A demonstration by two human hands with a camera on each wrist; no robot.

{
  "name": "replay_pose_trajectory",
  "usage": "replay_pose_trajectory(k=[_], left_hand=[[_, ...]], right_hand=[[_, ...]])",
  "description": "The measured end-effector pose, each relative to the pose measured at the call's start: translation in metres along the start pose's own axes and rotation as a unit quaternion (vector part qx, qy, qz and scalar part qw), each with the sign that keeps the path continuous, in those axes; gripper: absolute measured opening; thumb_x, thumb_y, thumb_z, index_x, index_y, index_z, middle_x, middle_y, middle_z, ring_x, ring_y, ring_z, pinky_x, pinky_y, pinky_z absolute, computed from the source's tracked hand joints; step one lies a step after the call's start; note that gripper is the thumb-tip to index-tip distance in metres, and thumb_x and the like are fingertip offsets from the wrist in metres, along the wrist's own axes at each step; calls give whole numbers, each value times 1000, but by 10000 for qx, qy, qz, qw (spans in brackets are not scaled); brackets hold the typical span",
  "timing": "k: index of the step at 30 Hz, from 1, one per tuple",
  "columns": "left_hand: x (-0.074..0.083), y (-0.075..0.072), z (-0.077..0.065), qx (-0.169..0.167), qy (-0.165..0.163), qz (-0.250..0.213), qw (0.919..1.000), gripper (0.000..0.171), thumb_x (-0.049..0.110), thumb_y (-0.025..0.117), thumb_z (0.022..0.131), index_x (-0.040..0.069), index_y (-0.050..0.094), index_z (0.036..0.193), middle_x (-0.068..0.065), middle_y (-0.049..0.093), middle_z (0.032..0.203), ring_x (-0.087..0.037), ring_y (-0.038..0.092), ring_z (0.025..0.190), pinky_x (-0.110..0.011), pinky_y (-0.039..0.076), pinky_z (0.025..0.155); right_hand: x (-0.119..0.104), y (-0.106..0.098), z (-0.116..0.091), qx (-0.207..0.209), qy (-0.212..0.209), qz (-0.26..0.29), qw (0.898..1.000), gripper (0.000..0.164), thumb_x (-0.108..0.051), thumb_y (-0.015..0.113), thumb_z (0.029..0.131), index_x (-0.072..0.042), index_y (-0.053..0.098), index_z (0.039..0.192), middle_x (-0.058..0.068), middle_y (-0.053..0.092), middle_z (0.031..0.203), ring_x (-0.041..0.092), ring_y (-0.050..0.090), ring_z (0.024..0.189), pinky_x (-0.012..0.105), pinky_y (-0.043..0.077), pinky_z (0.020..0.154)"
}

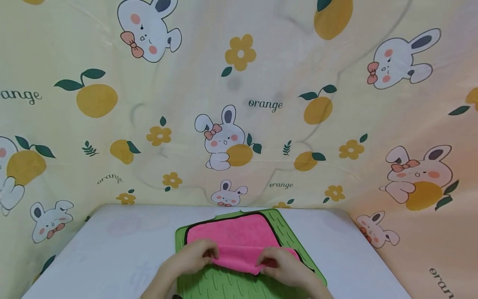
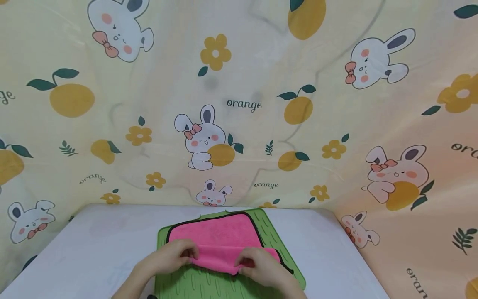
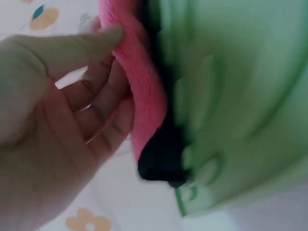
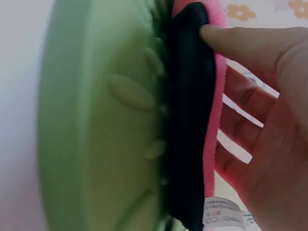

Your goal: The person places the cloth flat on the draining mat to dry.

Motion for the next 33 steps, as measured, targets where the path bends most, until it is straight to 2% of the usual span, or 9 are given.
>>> replay_pose_trajectory(k=[5,12,17,21,27,33], left_hand=[[6,-18,-4,-52,95,-541,9985,17,0,64,100,16,68,101,8,67,96,-7,61,90,-28,53,81],[6,-28,-7,23,194,-710,9973,17,0,64,100,17,68,101,8,66,101,-10,62,93,-28,53,80],[0,-19,-7,-245,120,-738,9969,18,-2,64,98,14,69,100,7,66,99,-12,60,91,-28,51,78],[-4,-6,-4,-416,40,-579,9974,17,-3,67,96,14,70,95,7,66,93,-9,59,85,-28,51,76],[-6,3,-1,-328,-60,-298,9990,18,-3,69,94,15,70,93,9,65,88,-5,57,81,-27,51,74],[0,-1,-1,-232,-24,-302,9993,17,-2,73,91,14,70,93,8,66,88,-6,57,81,-27,52,74]], right_hand=[[-7,-13,-1,397,-29,29,9992,5,-22,70,101,-24,72,105,-14,68,98,1,61,91,28,54,80],[-8,-18,1,545,125,605,9966,12,-24,64,105,-16,71,111,-5,72,103,7,65,90,27,56,77],[-1,-11,3,461,293,312,9980,10,-23,66,104,-18,71,110,-8,70,97,3,61,77,25,53,68],[6,-3,5,313,438,-3,9985,6,-23,68,102,-20,71,106,-12,68,94,0,60,78,25,52,69],[11,5,6,283,456,-551,9970,5,-26,72,100,-21,73,101,-17,66,91,-3,56,78,25,50,68],[3,2,6,463,273,-571,9969,4,-20,74,98,-22,73,102,-15,62,91,-2,54,78,24,50,67]])
Point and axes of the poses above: each hand's wrist, its own z-axis towards the middle knuckle, its own y-axis out of the palm, x = y × z, the point moved 5 cm from there along z, towards the middle knuckle
